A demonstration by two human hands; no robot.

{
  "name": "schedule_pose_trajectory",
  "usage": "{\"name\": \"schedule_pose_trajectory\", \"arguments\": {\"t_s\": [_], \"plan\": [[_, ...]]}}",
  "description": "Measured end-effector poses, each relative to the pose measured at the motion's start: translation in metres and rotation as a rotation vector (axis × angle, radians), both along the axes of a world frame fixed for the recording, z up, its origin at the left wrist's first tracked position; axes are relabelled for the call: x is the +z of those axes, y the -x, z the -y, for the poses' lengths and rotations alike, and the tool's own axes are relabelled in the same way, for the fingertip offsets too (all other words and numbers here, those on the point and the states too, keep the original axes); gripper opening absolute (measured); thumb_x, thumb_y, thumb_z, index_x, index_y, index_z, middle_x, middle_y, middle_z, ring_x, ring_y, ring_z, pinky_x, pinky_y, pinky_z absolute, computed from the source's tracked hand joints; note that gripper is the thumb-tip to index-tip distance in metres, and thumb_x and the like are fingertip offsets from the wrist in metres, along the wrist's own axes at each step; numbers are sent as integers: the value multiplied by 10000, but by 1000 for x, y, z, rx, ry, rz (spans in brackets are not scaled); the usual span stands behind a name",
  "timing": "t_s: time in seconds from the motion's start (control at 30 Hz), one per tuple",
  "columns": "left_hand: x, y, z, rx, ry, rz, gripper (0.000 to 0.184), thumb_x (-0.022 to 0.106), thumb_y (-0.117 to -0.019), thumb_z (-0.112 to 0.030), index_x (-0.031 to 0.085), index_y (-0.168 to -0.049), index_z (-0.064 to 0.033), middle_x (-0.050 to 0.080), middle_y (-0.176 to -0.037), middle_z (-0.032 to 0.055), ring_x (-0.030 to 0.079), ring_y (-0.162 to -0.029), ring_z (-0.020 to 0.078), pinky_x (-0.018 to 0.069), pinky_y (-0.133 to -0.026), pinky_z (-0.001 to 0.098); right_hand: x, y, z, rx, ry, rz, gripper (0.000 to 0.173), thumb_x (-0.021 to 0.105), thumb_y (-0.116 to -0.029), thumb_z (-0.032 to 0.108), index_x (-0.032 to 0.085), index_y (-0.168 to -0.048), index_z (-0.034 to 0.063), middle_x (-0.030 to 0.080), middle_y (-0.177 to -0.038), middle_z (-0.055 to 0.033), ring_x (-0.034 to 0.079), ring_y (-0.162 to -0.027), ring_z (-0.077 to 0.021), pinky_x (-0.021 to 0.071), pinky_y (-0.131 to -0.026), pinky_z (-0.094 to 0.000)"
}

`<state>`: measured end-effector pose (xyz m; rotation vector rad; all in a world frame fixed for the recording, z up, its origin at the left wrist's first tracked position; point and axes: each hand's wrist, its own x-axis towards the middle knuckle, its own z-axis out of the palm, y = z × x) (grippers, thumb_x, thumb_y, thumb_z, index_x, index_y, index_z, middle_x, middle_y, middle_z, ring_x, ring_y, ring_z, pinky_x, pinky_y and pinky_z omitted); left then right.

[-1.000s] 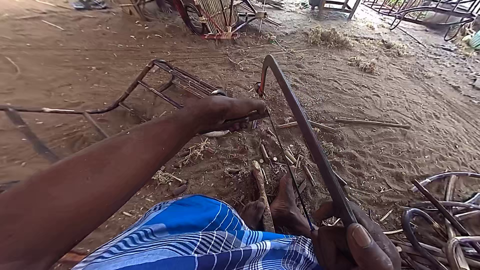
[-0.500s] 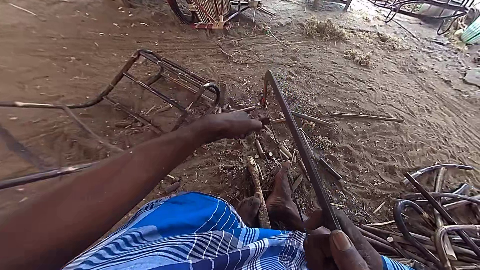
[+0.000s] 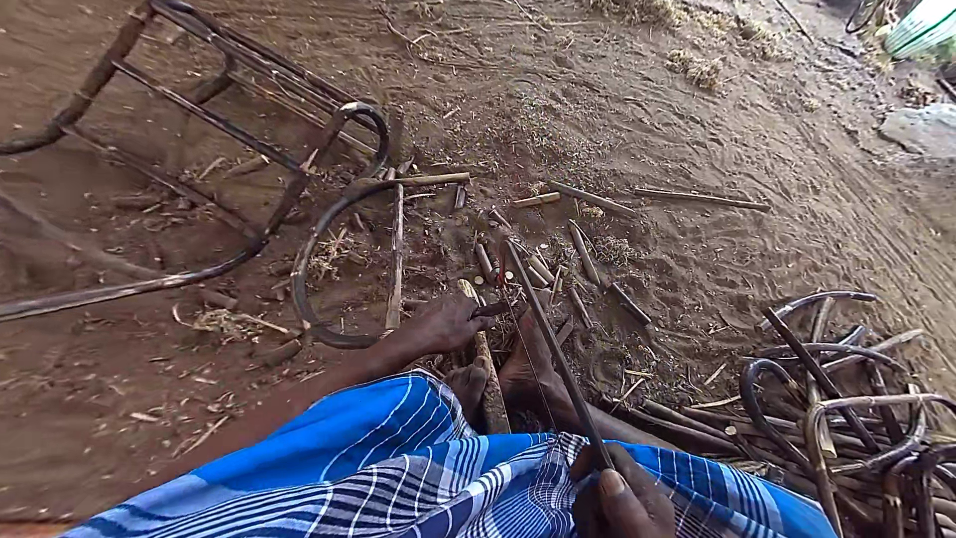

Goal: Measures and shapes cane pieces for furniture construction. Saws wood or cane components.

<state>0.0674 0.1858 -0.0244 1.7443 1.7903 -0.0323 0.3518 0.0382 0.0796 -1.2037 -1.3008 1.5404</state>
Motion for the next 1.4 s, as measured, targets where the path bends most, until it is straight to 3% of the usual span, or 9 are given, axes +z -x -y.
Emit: {"name": "schedule_pose_trajectory", "arguments": {"t_s": [0.1, 0.13, 0.17, 0.3, 0.5, 0.8, 0.97, 1.17, 1.4], "plan": [[80, -39, 3, 78, 312, -36, 471, 414, -1119, -331, 615, -1274, 66, 636, -1253, 270, 591, -1229, 420, 428, -1059, 577, -11, 3, -8, -25, 0, 12, 413, 358, -1077, 358, 642, -1030, 62, 360, -544, 89, 307, -413, -15, 293, -384, -200], [59, -30, 7, 45, 213, -64, 487, 425, -1111, -378, 648, -1203, 45, 667, -1165, 252, 632, -1142, 410, 473, -988, 579, -15, 4, -10, -23, 1, 14, 419, 356, -1078, 365, 644, -1028, 64, 362, -542, 82, 308, -411, -22, 291, -383, -205], [6, -10, 12, 10, -58, -101, 515, 472, -1072, -488, 693, -981, -32, 697, -905, 182, 689, -881, 364, 545, -763, 569, -21, 5, -13, -19, 2, 12, 426, 356, -1079, 365, 648, -1028, 59, 363, -539, 72, 308, -410, -33, 289, -383, -214], [-46, 25, -9, 53, 151, -97, 518, 508, -1033, -557, 691, -1057, -73, 698, -1017, 170, 680, -1011, 380, 527, -865, 630, -49, 14, -27, -8, -8, 9, 444, 354, -1072, 373, 661, -989, 62, 371, -544, 55, 313, -413, -63, 293, -386, -242], [-64, 36, -17, 98, 158, -103, 550, 470, -1044, -570, 674, -1122, -66, 701, -1057, 197, 681, -1045, 405, 519, -870, 656, -66, 30, -38, -8, -1, 0, 449, 360, -1063, 407, 643, -927, 85, 356, -532, 59, 314, -410, -65, 297, -389, -246], [-74, 42, -23, 44, 150, -79, 566, 457, -1039, -595, 666, -1119, -75, 701, -1013, 180, 688, -1014, 394, 529, -860, 649, -46, 40, -52, -31, 18, 122, 439, 349, -1050, 402, 641, -874, 126, 355, -517, 46, 318, -401, -79, 299, -384, -254], [-66, 41, -15, 34, 116, -122, 304, 593, -975, -347, 623, -1163, -110, 698, -973, 158, 695, -939, 381, 535, -776, 631, -27, 60, -70, 15, 33, 280, 431, 330, -1037, 423, 646, -896, 166, 376, -521, 15, 350, -398, -130, 329, -388, -308], [-71, 28, -11, 97, 67, -254, 282, 667, -949, -255, 656, -1156, -63, 704, -1036, 218, 701, -974, 435, 559, -767, 630, -66, 103, -125, 68, -11, 374, 564, 239, -1078, 481, 651, -951, 117, 451, -556, -54, 424, -413, -197, 387, -396, -382], [-66, 11, -8, 168, 89, -324, 204, 516, -1031, -135, 662, -1089, -5, 697, -1056, 242, 701, -982, 447, 567, -752, 599, -97, 88, -91, 44, -83, 288, 496, 313, -1056, 481, 635, -912, 132, 421, -557, -6, 388, -426, -145, 369, -403, -334]]}}
